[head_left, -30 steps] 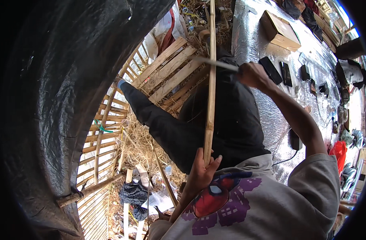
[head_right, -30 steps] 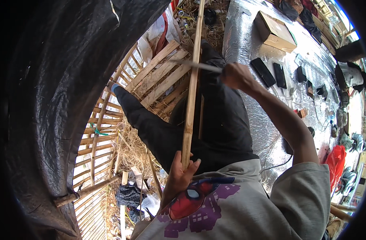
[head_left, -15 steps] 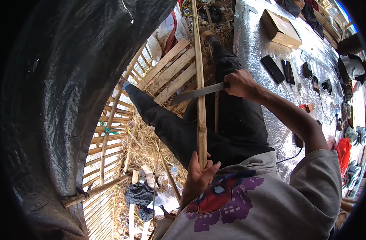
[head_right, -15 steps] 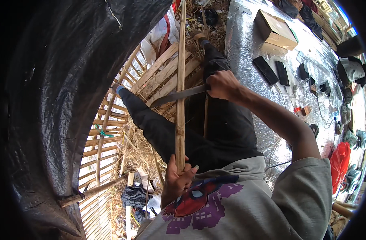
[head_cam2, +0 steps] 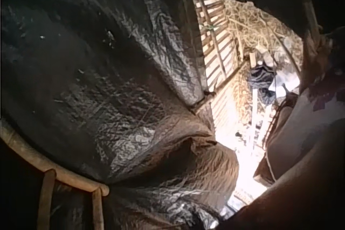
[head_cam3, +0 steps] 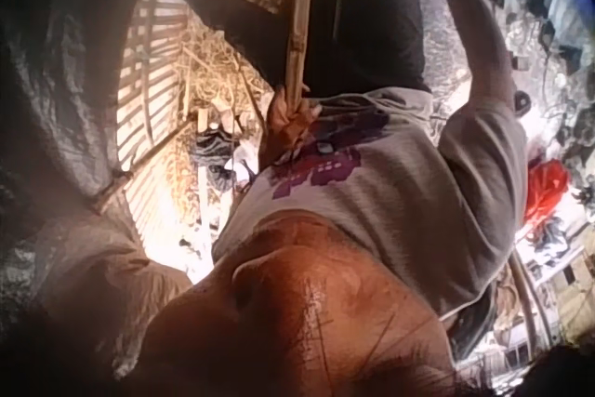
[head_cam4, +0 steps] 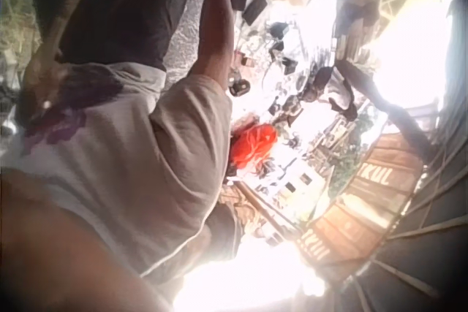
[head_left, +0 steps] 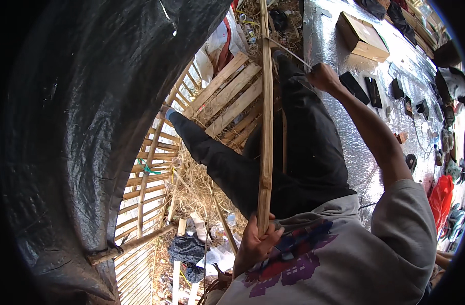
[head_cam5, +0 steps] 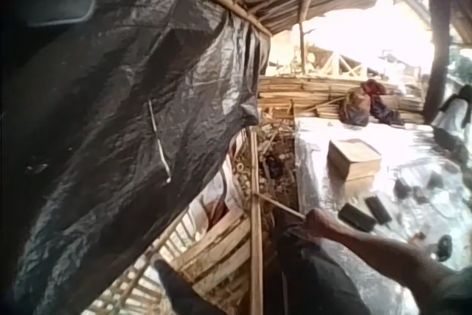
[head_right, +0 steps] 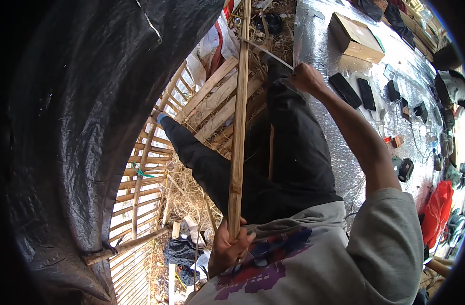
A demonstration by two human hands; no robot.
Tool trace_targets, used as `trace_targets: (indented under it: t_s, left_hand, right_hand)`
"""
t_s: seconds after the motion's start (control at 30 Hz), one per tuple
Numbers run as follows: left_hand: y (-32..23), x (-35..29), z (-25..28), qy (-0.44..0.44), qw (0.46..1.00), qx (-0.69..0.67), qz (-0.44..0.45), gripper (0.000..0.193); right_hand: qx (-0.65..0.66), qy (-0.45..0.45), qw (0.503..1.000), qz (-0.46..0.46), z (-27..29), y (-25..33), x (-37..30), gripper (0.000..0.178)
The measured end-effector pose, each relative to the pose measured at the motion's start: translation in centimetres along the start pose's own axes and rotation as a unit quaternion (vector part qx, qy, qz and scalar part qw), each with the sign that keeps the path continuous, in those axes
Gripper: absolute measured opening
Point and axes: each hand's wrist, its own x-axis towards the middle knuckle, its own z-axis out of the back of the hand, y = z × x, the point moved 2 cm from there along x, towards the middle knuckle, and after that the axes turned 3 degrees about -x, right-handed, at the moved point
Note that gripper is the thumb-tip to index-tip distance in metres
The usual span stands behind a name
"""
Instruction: The person carves and smooths a bamboo stick by shaving it with a knife, then puts the knife down and reaches for a phone.
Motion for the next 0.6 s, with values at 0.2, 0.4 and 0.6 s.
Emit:
trace_targets:
  t_s: [0.2,0.4,0.6]
  left_hand:
    - [0.8,4.7,1.4,-0.045,0.998,-0.024,-0.042,0.030]
    - [0.6,4.8,1.9,-0.036,0.995,-0.074,-0.049,0.028]
    - [0.5,3.9,0.7,-0.005,0.997,-0.072,-0.024,0.027]
  right_hand:
    - [0.018,0.113,0.965,0.234,-0.2,7.5,-10.7,0.021]
    - [0.051,0.179,0.941,0.283,1.4,12.8,-18.7,0.022]
    - [0.049,0.136,0.943,0.299,-0.8,10.8,-16.4,0.017]
